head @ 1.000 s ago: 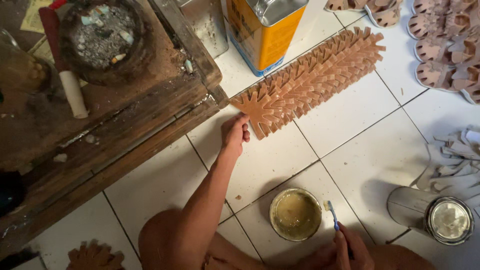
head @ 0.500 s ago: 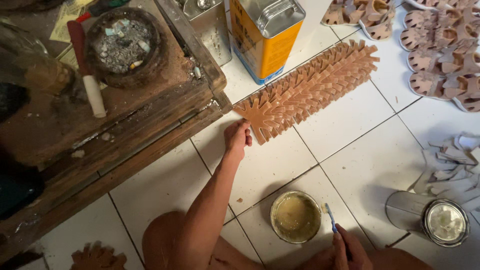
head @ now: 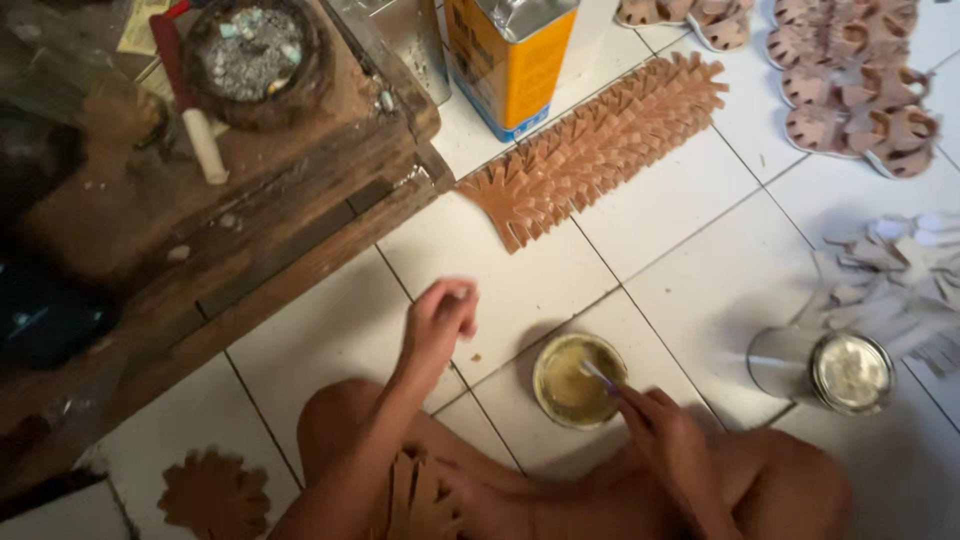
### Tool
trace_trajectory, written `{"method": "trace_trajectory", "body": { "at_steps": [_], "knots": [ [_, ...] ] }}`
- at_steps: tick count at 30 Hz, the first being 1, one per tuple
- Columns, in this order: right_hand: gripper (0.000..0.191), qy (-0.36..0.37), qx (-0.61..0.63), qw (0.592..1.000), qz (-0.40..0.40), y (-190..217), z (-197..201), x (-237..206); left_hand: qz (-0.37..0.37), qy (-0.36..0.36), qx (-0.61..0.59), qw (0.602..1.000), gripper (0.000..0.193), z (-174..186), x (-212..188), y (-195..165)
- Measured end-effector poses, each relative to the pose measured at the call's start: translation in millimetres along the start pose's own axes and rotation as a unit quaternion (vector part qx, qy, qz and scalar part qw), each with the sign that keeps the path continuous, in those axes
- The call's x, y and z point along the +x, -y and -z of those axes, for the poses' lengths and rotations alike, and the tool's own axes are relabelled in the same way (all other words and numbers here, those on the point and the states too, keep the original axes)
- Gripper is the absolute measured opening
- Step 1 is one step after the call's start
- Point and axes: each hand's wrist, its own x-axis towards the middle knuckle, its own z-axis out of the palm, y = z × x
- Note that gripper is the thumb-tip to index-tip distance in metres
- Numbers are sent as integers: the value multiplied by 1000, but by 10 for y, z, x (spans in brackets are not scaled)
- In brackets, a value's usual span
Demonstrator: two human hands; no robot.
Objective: The person sits on the floor of a leather workshop and uses a toothbrush to spread glue from a small bowl onto cut leather pieces shaped like tree branches. They coat one piece, set it on a growing row of finished pieces on the floor, pick up the next uncoated piece, and repeat the brushing on both sides.
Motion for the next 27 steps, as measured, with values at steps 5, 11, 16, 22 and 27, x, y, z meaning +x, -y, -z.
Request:
{"method": "trace_trajectory", "body": {
  "at_steps": [5, 11, 16, 22, 27],
  "knots": [
    [36, 25, -186, 978, 93, 302, -7, 23, -47, -5, 114, 992, 24, 296, -1661, -338],
    [31, 78, -293, 951, 55, -4, 187, -275, 13, -192, 203, 960, 29, 718, -2715, -309],
    [26, 22, -194, 979, 59, -373, 422, -818, -116, -235, 270, 926, 25, 894, -3170, -304],
    [22, -117, -33, 993, -8, -721, 971, -1225, -105, -120, 522, 838, 46, 514, -3295, -137],
    [19, -251, 142, 957, -28, -816, 1160, -1343, -171, -132, 564, 797, 59, 371, -3375, 63]
  ]
}}
